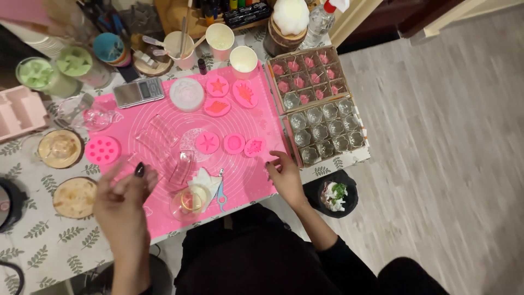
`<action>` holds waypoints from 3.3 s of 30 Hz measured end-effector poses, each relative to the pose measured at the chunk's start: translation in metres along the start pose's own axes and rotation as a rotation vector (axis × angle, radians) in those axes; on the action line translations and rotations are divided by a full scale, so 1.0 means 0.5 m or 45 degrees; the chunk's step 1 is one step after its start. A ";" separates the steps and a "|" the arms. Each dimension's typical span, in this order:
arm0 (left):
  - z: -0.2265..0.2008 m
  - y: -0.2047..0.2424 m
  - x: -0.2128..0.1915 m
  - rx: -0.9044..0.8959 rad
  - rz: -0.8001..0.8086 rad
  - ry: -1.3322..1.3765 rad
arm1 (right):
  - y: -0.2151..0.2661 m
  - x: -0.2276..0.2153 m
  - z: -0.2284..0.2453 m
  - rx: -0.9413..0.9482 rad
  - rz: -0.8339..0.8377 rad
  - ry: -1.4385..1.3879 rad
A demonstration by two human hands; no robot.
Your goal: Cleaning and preparing silicone candle molds and glassware at a workbench.
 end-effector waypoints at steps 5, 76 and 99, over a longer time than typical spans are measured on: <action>0.045 -0.008 0.010 0.082 0.051 -0.240 | -0.008 0.051 0.023 0.022 0.051 -0.091; 0.111 -0.071 -0.243 0.244 0.114 -1.069 | 0.142 0.291 0.149 -0.862 0.327 0.519; 0.411 -0.079 -0.063 0.781 0.464 -1.435 | 0.143 0.108 0.203 -0.654 0.071 0.745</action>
Point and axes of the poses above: each hand's wrist, its own y-axis away from the middle knuckle, its own x-axis out of the palm, z = x × y, the point moved 1 cm from there along -y, towards the middle knuckle, and after that the axes turned 15 degrees about -x, right-handed, at the moved point
